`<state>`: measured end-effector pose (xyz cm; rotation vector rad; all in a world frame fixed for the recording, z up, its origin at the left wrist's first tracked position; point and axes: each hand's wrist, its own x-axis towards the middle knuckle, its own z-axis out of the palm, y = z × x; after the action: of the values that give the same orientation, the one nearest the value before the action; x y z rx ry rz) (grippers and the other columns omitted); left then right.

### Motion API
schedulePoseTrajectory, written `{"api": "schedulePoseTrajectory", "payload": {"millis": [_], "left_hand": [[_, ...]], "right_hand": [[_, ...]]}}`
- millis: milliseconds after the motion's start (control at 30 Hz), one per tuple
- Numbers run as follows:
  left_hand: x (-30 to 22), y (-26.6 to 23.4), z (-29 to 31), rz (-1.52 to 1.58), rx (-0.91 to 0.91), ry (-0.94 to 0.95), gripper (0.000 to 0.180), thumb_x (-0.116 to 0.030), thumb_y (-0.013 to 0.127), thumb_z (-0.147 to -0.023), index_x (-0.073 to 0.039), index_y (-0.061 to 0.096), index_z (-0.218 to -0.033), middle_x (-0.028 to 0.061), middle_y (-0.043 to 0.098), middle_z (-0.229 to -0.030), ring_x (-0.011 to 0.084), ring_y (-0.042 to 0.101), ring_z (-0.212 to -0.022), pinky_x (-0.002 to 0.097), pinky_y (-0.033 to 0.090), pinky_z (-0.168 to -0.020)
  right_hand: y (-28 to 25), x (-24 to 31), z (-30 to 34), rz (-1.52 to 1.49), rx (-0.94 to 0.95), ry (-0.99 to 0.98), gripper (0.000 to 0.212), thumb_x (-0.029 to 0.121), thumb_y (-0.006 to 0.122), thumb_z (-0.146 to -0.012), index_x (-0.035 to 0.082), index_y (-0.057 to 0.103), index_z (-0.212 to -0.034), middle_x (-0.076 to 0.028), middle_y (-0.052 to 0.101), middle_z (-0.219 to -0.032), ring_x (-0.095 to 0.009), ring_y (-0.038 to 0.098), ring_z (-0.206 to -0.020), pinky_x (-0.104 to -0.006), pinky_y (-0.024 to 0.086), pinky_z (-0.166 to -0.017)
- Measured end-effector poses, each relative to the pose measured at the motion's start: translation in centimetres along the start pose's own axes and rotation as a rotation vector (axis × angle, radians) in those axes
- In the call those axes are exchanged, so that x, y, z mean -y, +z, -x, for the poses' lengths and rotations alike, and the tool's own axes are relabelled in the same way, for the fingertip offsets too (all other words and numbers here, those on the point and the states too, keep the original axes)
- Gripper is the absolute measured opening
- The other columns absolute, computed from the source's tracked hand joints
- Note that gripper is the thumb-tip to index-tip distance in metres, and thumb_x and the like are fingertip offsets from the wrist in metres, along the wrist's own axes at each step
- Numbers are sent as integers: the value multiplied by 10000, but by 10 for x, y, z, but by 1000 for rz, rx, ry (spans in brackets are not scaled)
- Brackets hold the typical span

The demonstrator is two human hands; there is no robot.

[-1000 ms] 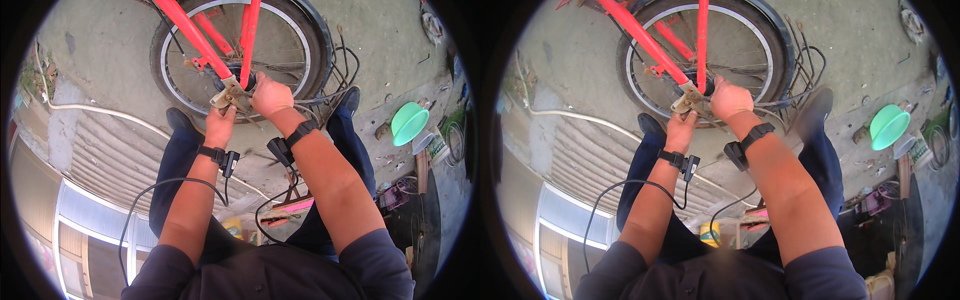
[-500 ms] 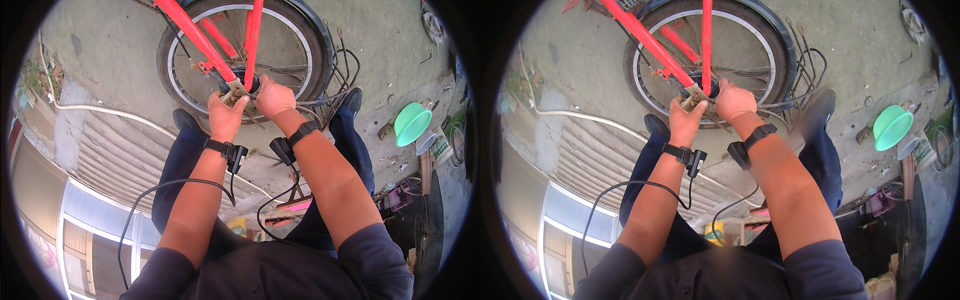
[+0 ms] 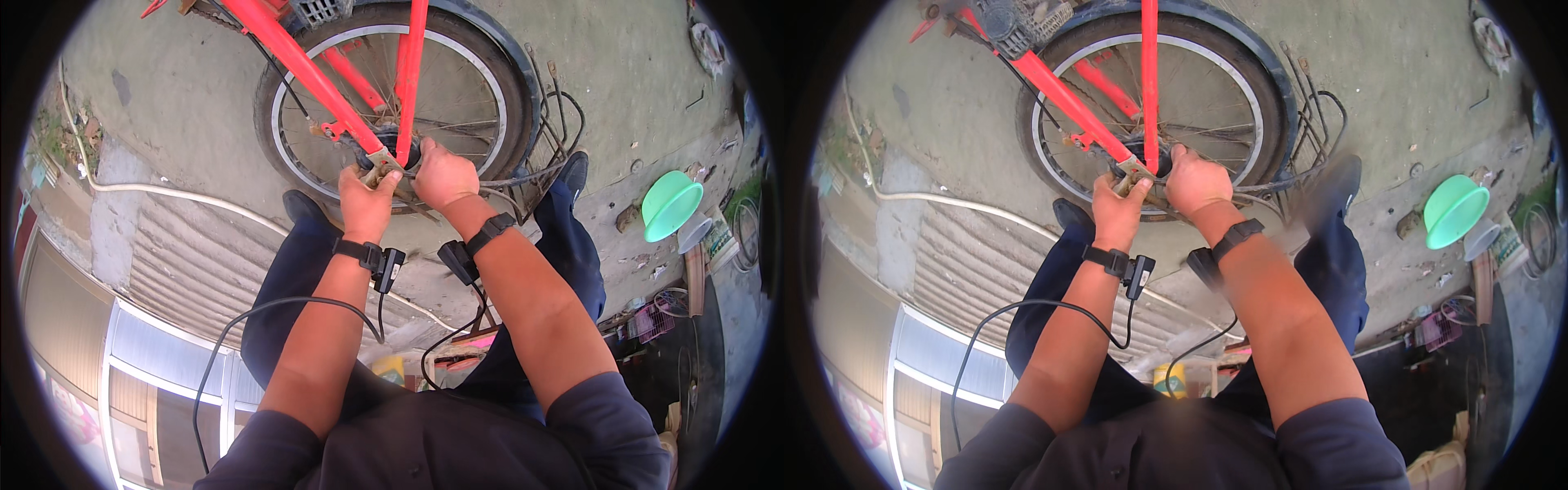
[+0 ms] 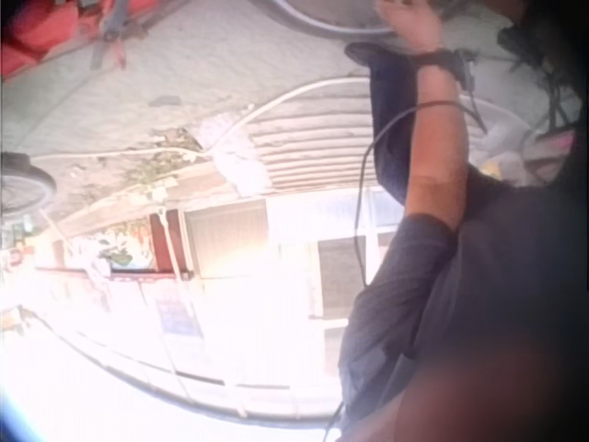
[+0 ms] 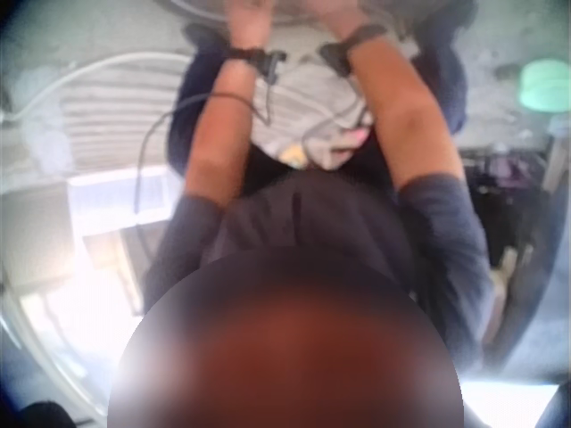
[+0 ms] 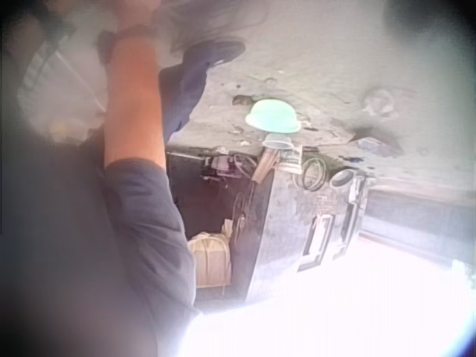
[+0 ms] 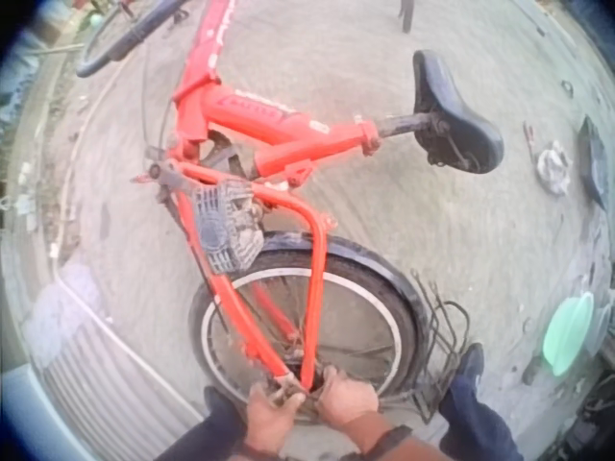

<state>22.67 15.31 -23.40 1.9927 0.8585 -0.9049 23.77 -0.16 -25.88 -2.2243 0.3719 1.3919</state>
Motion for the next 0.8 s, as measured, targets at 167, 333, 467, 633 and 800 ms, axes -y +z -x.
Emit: {"api": "schedulePoseTrajectory", "payload": {"millis": [167,333,467,633,800], "left_hand": [[5,-2,-7,-129,-8,64,580,-222,901,-780,122,580,-1119,234,652,-1076,327,651,-984,415,526,-868],[6,-4,-8,-169,32,157,537,-184,902,-784,128,594,-1093,202,700,-999,220,690,-838,353,561,-748],[4,2,-9,-272,-89,202,450,-175,914,-773,86,621,-992,174,706,-920,227,682,-791,367,550,-719],[-4,-7,-14,-146,121,110,372,-109,875,-815,58,655,-1065,116,723,-965,163,671,-815,325,543,-738],[-8,-18,11,-430,-76,297,599,-247,857,-832,114,561,-1207,281,581,-1180,436,554,-1147,479,453,-1002]], "right_hand": [[-3,3,0,10,10,25,373,287,699,-870,49,572,-1126,-195,728,-1087,-390,725,-966,-483,586,-818],[-3,2,1,15,13,2,290,265,619,-933,53,571,-1125,-205,706,-1118,-402,731,-960,-491,590,-827],[-1,2,2,-25,-32,6,386,300,717,-867,49,571,-1122,-196,726,-1074,-393,724,-964,-495,580,-824],[1,0,2,-58,-51,-23,366,289,686,-887,33,584,-1128,-208,719,-1083,-395,726,-970,-494,582,-836],[2,-4,5,-87,-66,-75,273,211,602,-924,38,602,-1135,-199,719,-1068,-383,739,-921,-471,593,-795]]}}
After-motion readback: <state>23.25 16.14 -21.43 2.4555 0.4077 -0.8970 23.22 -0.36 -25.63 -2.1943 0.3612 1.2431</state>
